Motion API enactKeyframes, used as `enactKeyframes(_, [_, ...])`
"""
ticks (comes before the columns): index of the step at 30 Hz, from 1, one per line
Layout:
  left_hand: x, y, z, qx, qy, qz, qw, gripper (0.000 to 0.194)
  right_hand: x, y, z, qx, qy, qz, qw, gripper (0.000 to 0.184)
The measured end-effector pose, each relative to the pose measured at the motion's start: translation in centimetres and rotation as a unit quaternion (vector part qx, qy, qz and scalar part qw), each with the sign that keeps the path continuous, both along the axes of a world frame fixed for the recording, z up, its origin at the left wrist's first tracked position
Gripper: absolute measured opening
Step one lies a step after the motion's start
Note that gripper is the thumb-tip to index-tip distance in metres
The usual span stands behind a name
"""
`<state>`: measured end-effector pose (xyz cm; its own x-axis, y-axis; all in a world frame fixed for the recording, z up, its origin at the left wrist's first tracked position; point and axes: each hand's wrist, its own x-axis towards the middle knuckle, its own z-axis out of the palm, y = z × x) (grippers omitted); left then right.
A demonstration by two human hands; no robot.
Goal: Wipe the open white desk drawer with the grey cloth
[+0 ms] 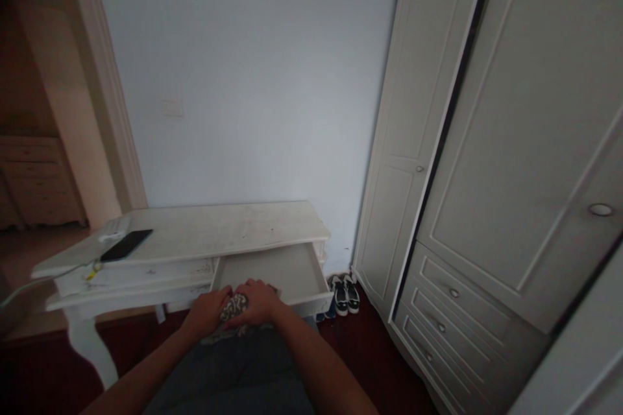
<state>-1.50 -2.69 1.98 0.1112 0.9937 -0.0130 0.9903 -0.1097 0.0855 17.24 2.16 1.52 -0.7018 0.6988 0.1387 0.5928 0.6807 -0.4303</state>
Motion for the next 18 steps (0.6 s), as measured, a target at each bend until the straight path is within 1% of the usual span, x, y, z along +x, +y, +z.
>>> enactKeyframes(5, [-0.03,0.05,-0.07,0.000,0.000,0.001,1.000,0.030,0.08,-0.07,0.03,0.001,0.002,0.002,1.000,0.072])
enactKeyframes(9, [-0.15,0.11,-0.27,0.003,-0.002,-0.002,1.000,0.031,0.03,0.04,-0.04,-0.002,-0.006,0.002,1.000,0.073])
enactKeyframes(18, [-0.32,0.35,-0.65,0.004,-0.003,-0.004,1.000,0.033,0.02,0.15,-0.33,0.001,0.013,-0.001,1.000,0.073])
